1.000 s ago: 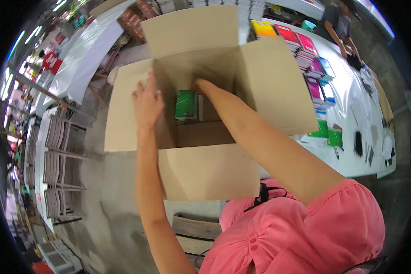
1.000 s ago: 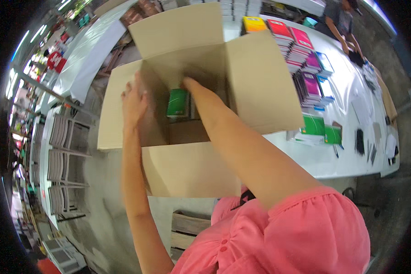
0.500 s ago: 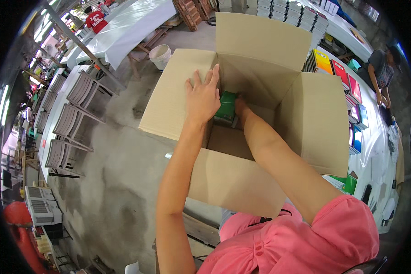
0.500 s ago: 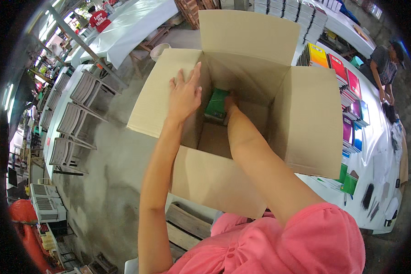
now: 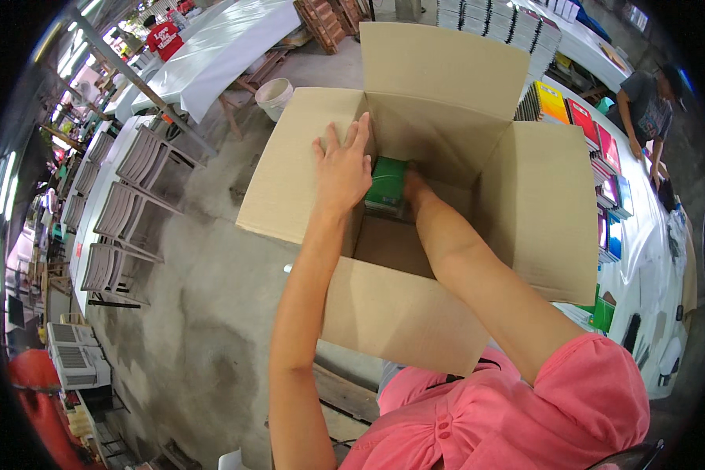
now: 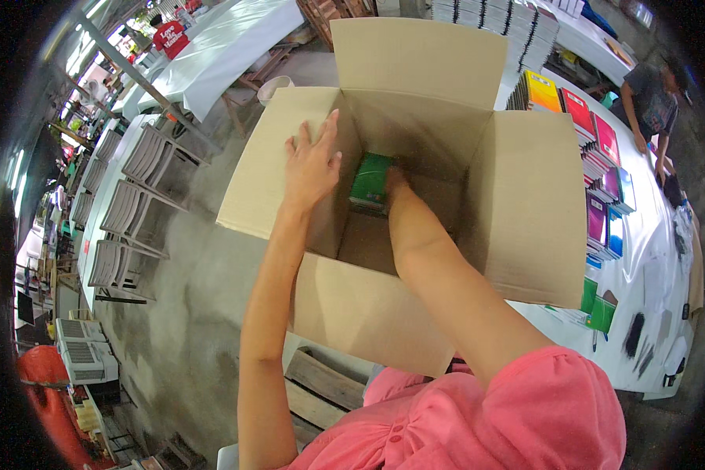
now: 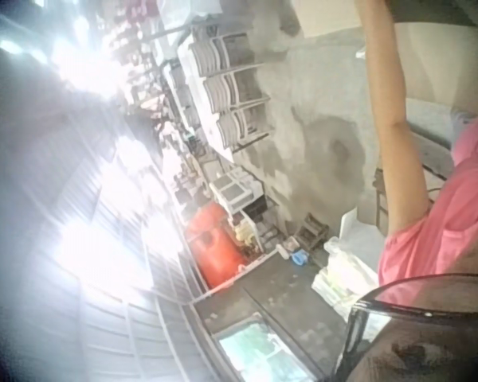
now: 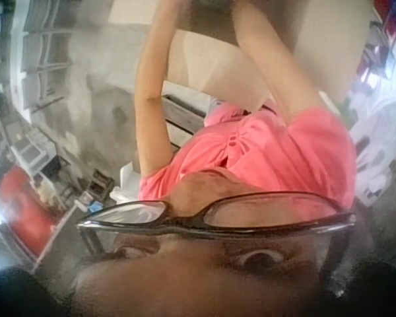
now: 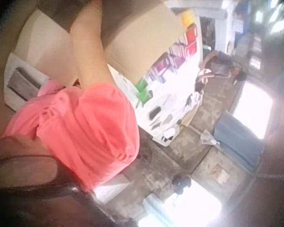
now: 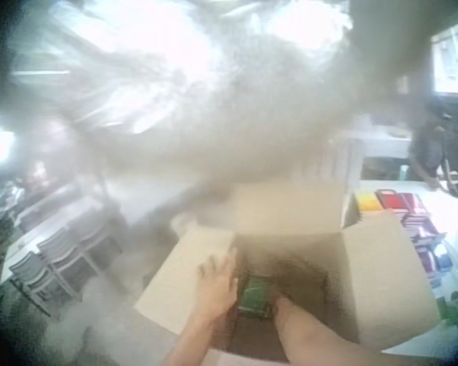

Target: The person aligns a stack of notebooks, trims a wire coil using pliers, and places stacks of notebooks into a cardboard box by hand.

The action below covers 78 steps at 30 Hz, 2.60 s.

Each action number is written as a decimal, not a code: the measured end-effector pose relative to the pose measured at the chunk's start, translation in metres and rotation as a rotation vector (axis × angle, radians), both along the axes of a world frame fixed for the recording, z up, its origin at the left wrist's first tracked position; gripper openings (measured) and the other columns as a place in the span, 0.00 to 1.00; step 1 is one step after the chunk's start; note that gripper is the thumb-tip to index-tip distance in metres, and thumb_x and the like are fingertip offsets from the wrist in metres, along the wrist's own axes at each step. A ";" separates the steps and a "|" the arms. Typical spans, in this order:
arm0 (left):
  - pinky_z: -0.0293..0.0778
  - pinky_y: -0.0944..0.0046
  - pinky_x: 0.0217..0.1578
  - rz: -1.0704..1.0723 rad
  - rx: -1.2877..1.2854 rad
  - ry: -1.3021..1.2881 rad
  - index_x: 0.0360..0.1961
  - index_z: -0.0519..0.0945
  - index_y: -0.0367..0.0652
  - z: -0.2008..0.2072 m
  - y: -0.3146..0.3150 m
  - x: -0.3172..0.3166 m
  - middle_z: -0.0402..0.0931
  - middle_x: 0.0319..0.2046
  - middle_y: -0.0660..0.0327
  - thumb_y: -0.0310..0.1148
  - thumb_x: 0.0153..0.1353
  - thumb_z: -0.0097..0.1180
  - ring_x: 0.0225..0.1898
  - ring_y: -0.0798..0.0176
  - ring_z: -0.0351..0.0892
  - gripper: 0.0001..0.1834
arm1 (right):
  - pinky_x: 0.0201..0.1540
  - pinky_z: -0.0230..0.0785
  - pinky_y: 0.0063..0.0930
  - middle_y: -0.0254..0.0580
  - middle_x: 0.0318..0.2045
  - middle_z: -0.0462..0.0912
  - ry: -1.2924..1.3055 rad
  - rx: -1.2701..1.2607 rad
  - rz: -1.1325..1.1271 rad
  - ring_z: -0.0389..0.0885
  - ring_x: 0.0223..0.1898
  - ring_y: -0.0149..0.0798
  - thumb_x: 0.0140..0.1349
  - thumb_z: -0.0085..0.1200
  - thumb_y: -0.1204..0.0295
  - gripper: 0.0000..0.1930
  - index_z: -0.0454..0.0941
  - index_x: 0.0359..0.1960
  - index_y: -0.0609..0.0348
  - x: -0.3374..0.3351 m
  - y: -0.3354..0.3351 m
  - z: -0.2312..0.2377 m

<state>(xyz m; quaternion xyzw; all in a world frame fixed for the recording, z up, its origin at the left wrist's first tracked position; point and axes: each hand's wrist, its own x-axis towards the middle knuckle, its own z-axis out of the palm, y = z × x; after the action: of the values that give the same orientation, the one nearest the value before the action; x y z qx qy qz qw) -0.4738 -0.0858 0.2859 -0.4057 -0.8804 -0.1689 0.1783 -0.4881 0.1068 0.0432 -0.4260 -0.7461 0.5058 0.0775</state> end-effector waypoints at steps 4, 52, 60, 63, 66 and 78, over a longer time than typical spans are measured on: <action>0.52 0.33 0.64 -0.012 0.001 -0.034 0.74 0.50 0.58 0.002 0.005 0.002 0.66 0.65 0.56 0.33 0.60 0.55 0.67 0.37 0.58 0.42 | 0.51 0.71 0.38 0.54 0.49 0.80 0.037 -0.052 0.019 0.79 0.50 0.47 0.62 0.52 0.68 0.15 0.79 0.46 0.65 0.001 0.010 0.003; 0.54 0.43 0.66 -0.188 0.116 -0.262 0.75 0.44 0.55 -0.021 -0.021 -0.070 0.64 0.67 0.53 0.25 0.58 0.53 0.70 0.45 0.55 0.46 | 0.43 0.79 0.27 0.38 0.43 0.85 0.998 -0.282 -0.019 0.84 0.40 0.30 0.55 0.65 0.71 0.16 0.83 0.45 0.61 0.376 0.103 0.408; 0.48 0.38 0.66 -0.105 -0.060 -0.183 0.75 0.41 0.64 -0.016 0.003 -0.052 0.64 0.68 0.59 0.29 0.60 0.54 0.72 0.39 0.50 0.47 | 0.41 0.81 0.43 0.50 0.41 0.82 1.278 -0.221 -1.228 0.84 0.38 0.46 0.51 0.69 0.78 0.20 0.76 0.45 0.69 0.626 0.207 0.218; 0.48 0.37 0.66 -0.153 -0.081 -0.105 0.75 0.41 0.64 -0.016 -0.007 -0.058 0.64 0.67 0.59 0.29 0.60 0.54 0.72 0.39 0.50 0.47 | 0.40 0.82 0.47 0.54 0.41 0.82 1.229 -0.245 -1.437 0.84 0.37 0.49 0.48 0.69 0.82 0.22 0.74 0.44 0.73 0.643 0.220 0.150; 0.48 0.37 0.66 -0.147 -0.115 -0.089 0.75 0.41 0.64 -0.019 0.012 -0.051 0.64 0.67 0.59 0.29 0.60 0.54 0.71 0.39 0.50 0.47 | 0.40 0.82 0.48 0.55 0.40 0.82 1.201 -0.173 -1.528 0.84 0.37 0.50 0.47 0.70 0.83 0.23 0.74 0.44 0.74 0.659 0.224 0.118; 0.45 0.35 0.66 -0.205 -0.091 -0.069 0.75 0.45 0.64 -0.028 0.012 -0.057 0.63 0.68 0.59 0.34 0.63 0.53 0.73 0.41 0.47 0.43 | 0.43 0.79 0.52 0.47 0.48 0.78 0.788 -0.180 -1.541 0.81 0.45 0.47 0.48 0.71 0.77 0.28 0.71 0.52 0.53 0.665 0.244 0.071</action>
<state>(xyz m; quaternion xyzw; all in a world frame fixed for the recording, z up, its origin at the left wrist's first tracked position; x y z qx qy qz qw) -0.5304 -0.0734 0.2582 -0.4952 -0.8466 -0.1599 0.1114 0.1769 0.3508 0.1139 -0.6107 -0.1258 0.4800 0.6171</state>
